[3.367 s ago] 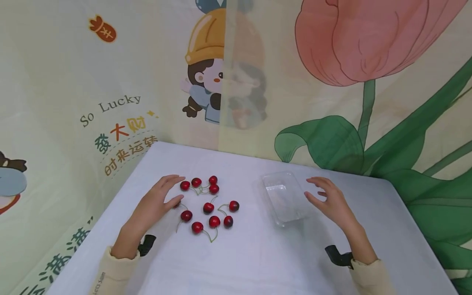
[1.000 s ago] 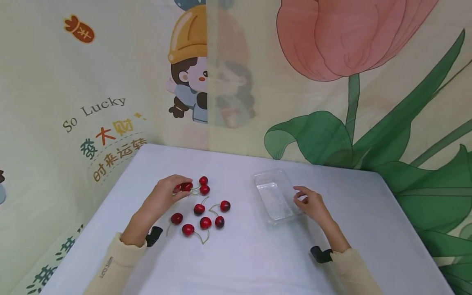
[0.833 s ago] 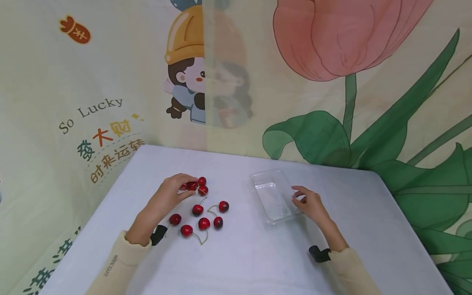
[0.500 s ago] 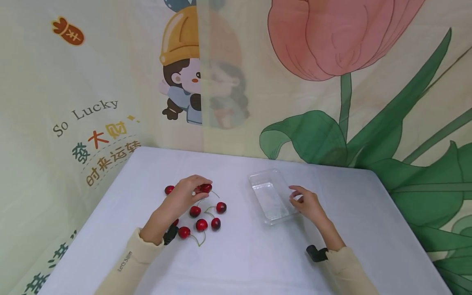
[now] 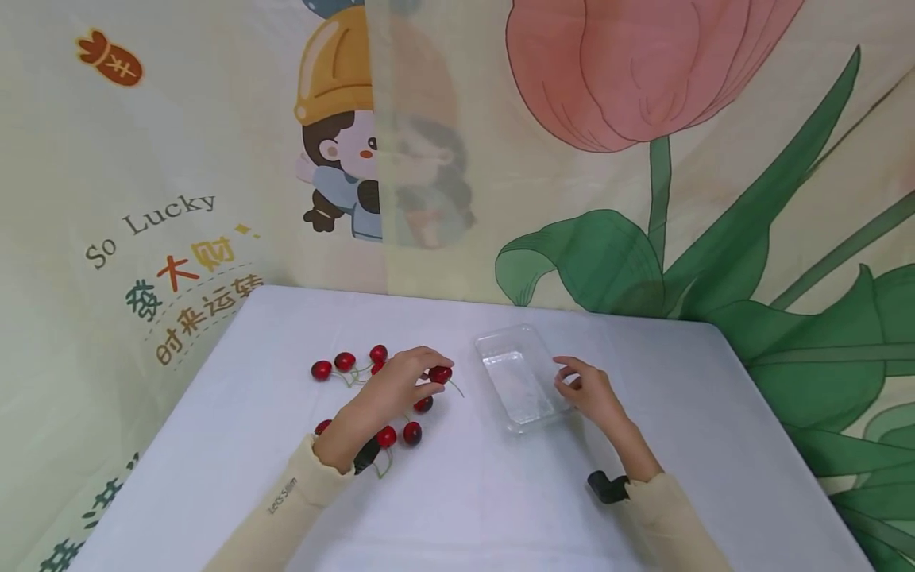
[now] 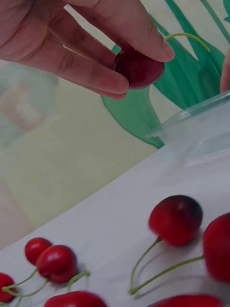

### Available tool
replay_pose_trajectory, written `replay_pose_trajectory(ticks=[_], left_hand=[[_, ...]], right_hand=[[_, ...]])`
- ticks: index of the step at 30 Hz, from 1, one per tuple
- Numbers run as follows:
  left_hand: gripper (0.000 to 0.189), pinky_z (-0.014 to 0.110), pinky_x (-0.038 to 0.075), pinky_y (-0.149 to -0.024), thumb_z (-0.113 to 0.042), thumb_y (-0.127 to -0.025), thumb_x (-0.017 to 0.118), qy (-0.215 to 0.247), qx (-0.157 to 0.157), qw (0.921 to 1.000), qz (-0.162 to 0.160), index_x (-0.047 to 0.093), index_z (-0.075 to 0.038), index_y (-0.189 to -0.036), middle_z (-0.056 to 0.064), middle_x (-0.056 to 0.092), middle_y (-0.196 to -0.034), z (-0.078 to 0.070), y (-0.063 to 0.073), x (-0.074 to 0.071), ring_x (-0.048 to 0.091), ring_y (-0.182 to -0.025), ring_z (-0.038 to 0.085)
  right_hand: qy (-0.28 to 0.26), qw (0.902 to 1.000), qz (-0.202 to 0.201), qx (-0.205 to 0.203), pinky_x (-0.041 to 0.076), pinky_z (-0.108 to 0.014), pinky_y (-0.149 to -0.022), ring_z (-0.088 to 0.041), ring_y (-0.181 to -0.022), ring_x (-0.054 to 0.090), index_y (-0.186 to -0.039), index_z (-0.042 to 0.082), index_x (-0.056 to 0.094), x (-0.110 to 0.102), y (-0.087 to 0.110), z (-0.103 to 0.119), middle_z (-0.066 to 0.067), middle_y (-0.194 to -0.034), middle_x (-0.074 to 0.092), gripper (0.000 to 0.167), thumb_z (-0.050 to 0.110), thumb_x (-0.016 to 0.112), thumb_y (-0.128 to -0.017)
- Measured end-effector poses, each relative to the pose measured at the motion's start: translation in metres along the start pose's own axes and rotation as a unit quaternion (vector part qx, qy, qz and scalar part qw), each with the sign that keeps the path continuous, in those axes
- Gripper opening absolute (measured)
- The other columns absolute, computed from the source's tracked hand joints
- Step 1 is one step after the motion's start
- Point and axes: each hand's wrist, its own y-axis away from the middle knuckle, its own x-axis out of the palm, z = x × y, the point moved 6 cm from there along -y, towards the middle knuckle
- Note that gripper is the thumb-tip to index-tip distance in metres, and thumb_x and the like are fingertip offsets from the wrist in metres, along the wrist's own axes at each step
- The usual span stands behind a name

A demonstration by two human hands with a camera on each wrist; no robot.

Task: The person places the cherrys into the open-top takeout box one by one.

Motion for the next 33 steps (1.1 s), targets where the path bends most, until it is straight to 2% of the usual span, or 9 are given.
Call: replay_pose_trajectory(ticks=[6,11,21,28,33], left_hand=[[0.037,0.033,0.055,-0.087,-0.009,-0.085,0.075,0.017,0.032,0.9992,0.017,0.066,-0.003,-0.120,0.007,0.066,-0.113,-0.015,-0.012,0.014,0.062,-0.100,0.020],[0.038,0.032,0.055,-0.088,-0.008,-0.084,0.075,0.038,0.048,0.9979,0.021,0.066,-0.004,-0.121,0.008,0.066,-0.114,-0.025,-0.023,0.019,0.063,-0.101,0.021],[0.035,0.030,0.055,-0.086,-0.006,-0.084,0.075,0.040,0.107,0.9928,0.035,0.067,0.000,-0.118,0.010,0.068,-0.111,-0.044,-0.043,0.029,0.063,-0.100,0.021],[0.034,0.028,0.054,-0.086,-0.006,-0.085,0.075,0.028,0.132,0.9893,0.055,0.068,0.000,-0.117,0.010,0.068,-0.112,-0.057,-0.059,0.042,0.063,-0.101,0.021],[0.035,0.026,0.054,-0.086,-0.008,-0.085,0.075,0.022,0.124,0.9885,0.084,0.067,-0.001,-0.119,0.010,0.067,-0.114,-0.062,-0.068,0.055,0.063,-0.103,0.021]], right_hand=[[-0.001,1.0000,0.002,0.006,0.053,-0.028,-0.060,-0.019,-0.071,0.060,-0.129,-0.005,0.056,0.001,0.000,-0.001,-0.018,-0.100,0.065,0.041,0.000,0.066,-0.090],[0.000,1.0000,0.004,0.003,0.054,-0.029,-0.060,-0.018,-0.070,0.060,-0.129,-0.005,0.056,0.001,-0.001,-0.003,-0.018,-0.101,0.066,0.041,-0.001,0.066,-0.090],[-0.004,1.0000,0.000,0.007,0.054,-0.029,-0.061,-0.018,-0.070,0.059,-0.129,-0.003,0.057,0.002,-0.002,-0.002,-0.017,-0.100,0.066,0.041,0.000,0.067,-0.089],[0.001,0.9997,0.004,0.024,0.056,-0.030,-0.064,-0.018,-0.070,0.059,-0.130,-0.003,0.057,0.004,-0.002,-0.001,-0.016,-0.101,0.066,0.042,0.001,0.067,-0.089],[0.004,0.9995,0.005,0.031,0.057,-0.031,-0.067,-0.018,-0.072,0.060,-0.131,-0.001,0.056,0.003,-0.002,-0.002,-0.016,-0.103,0.066,0.043,0.001,0.068,-0.089]])
